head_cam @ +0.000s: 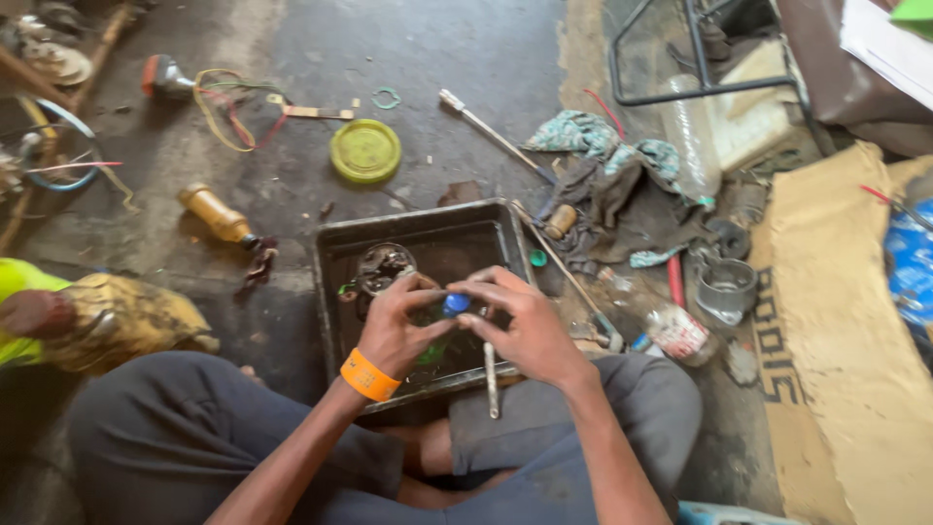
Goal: The person sits on the floor of a repair workshop and pours liquid from a green plastic bottle over a cylindrical metal component held in a black tray, rotating it to rinse different sides. They occasionally pick up the part, reposition it, and use a small brush on it while continuing to pour liquid over it.
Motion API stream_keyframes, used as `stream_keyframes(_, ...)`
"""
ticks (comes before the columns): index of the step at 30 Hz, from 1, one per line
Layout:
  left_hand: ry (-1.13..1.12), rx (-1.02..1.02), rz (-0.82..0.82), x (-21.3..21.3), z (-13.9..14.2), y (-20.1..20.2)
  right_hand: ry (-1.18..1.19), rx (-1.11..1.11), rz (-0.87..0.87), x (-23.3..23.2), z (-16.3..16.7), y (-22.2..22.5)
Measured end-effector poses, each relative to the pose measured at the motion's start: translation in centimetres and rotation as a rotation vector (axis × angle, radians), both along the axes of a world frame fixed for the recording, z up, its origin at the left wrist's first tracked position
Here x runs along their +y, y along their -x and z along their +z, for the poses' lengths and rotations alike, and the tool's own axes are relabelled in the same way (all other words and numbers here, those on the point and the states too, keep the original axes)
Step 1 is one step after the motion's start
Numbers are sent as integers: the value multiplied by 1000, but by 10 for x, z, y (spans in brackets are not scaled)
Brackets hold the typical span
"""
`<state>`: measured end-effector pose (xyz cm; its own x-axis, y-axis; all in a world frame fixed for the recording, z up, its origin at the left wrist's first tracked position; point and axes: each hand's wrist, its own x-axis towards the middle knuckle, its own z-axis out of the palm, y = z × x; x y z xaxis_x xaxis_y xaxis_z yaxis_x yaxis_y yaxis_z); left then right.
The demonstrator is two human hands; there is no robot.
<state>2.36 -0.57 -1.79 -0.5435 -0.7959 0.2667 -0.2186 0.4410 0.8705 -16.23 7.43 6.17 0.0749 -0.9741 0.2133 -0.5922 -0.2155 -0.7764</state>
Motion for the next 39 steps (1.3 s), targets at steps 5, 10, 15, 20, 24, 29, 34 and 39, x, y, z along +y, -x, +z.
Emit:
stream_keyframes(5,39,-17,-16,4,2,4,-208,-11,-116,-4,-4,2)
stream_keyframes(10,42,-22,-25,4,0,5,-151,-38,31,-1,-2,11)
stream_keyframes(15,8,-70,-20,2,0,6,-134,-81,7,0,-3,4)
stream_keyframes(20,38,-58,-40,4,0,7,-115,45,18,3,1,5)
stream_keyframes(24,32,-63,-45,9,-1,9,-165,114,-72,1,-1,2)
stream_keyframes(29,7,-60,-31,14,5,14,-370,324,-256,-1,1,0)
stream_keyframes(34,-37,-93,-33,12,15,13,-127,-5,-30,6,12,15)
stream_keyframes(39,-11,-92,-34,14,15,11,-175,5,-15,5,5,12)
